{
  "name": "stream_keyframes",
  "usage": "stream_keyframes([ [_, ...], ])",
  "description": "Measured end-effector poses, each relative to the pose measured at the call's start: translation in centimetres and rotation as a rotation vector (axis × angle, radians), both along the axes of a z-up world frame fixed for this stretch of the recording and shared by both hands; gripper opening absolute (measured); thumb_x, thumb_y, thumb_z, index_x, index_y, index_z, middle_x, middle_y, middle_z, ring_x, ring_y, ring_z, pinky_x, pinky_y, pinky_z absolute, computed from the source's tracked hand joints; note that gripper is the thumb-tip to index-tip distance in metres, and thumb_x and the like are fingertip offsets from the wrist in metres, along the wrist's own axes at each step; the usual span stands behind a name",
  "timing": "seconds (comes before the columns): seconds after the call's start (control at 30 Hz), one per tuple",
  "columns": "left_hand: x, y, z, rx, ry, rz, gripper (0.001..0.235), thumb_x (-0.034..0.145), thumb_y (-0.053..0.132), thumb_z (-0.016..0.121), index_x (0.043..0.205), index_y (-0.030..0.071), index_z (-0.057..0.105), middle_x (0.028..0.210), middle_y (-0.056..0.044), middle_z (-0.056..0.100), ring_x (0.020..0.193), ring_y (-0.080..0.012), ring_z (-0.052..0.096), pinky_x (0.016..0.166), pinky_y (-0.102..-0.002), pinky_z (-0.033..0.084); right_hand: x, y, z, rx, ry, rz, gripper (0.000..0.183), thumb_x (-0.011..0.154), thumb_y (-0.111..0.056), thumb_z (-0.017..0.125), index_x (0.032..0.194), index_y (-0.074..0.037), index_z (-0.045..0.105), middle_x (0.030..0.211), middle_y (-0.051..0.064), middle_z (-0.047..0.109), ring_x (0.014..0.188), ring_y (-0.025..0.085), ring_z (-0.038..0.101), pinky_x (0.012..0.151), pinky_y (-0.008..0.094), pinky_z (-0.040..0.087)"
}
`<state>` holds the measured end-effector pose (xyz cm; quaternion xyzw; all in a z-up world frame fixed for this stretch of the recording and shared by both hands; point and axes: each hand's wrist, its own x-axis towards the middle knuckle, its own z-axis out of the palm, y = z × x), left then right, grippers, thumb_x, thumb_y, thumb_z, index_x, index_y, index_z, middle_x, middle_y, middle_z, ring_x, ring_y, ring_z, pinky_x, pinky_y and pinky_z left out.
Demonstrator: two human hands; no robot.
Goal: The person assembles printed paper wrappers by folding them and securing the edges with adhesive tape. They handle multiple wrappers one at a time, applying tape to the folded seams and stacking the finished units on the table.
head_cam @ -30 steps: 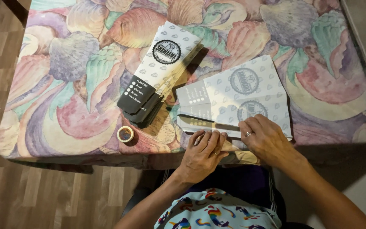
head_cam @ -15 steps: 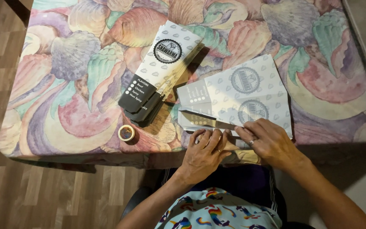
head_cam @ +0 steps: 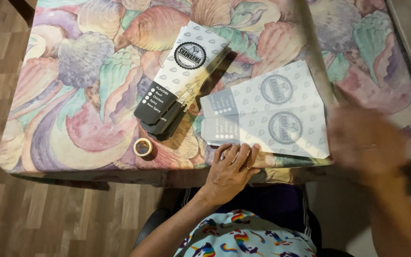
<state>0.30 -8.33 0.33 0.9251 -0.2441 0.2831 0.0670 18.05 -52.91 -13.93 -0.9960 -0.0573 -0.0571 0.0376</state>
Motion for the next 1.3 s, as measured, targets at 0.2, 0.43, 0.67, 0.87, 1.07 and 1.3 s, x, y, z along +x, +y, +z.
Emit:
stream_keyframes([
  [0.2,0.9,-1.1,-2.0,-0.186,-0.244,-0.004,0.043,0.103,0.032,0.058,0.135,0.002,0.064,0.123,-0.019,0.062,0.109,-0.0320,0.061,0.101,-0.051,0.051,-6.2,21.8,14.3,-0.038,-0.466,1.100,0.047,0.097,0.001,0.042,0.142,0.001,0.054,0.083,0.008,0.053,0.067,0.029,0.054,0.054,0.039,0.046],
  [0.43,0.8,-1.1,-0.8,-0.228,-0.186,-0.038,0.042,0.105,0.032,0.056,0.131,0.000,0.065,0.121,-0.020,0.062,0.105,-0.0337,0.062,0.099,-0.051,0.051,-7.0,23.3,17.7,0.071,-0.528,1.137,0.035,0.099,0.004,0.041,0.125,0.006,0.064,0.091,0.014,0.055,0.076,0.032,0.056,0.060,0.038,0.047],
  [0.67,3.1,-0.6,0.8,-0.346,-0.065,-0.038,0.052,0.103,0.032,0.058,0.142,-0.003,0.058,0.120,-0.022,0.062,0.108,-0.0391,0.061,0.094,-0.051,0.049,-7.3,23.4,19.0,0.100,-0.461,1.093,0.022,0.103,0.003,0.045,0.106,0.003,0.067,0.087,0.013,0.059,0.079,0.033,0.060,0.062,0.038,0.049],
  [0.87,4.3,-0.6,0.0,-0.282,-0.055,-0.025,0.056,0.099,0.039,0.063,0.132,-0.006,0.063,0.129,-0.024,0.063,0.122,-0.0407,0.061,0.107,-0.052,0.046,-6.5,23.0,19.2,0.182,-0.186,0.992,0.012,0.097,-0.007,0.059,0.100,-0.005,0.071,0.086,0.009,0.066,0.080,0.027,0.063,0.064,0.035,0.053],
  [1.07,4.4,-0.8,0.5,-0.255,-0.038,-0.029,0.061,0.098,0.043,0.064,0.131,-0.008,0.063,0.129,-0.025,0.063,0.123,-0.0417,0.060,0.109,-0.055,0.045,1.2,23.6,19.9,0.388,-0.022,0.687,0.002,0.096,-0.006,0.074,0.095,-0.005,0.073,0.087,0.011,0.068,0.081,0.027,0.066,0.072,0.036,0.055],
  [1.3,4.0,0.3,1.1,-0.103,0.107,-0.025,0.055,0.107,0.035,0.050,0.142,-0.006,0.051,0.138,-0.022,0.057,0.129,-0.0369,0.056,0.107,-0.054,0.046,13.2,25.6,16.5,0.236,-0.043,0.780,0.027,0.106,-0.013,0.065,0.089,0.002,0.079,0.095,0.013,0.077,0.084,0.028,0.064,0.097,0.045,0.042],
])
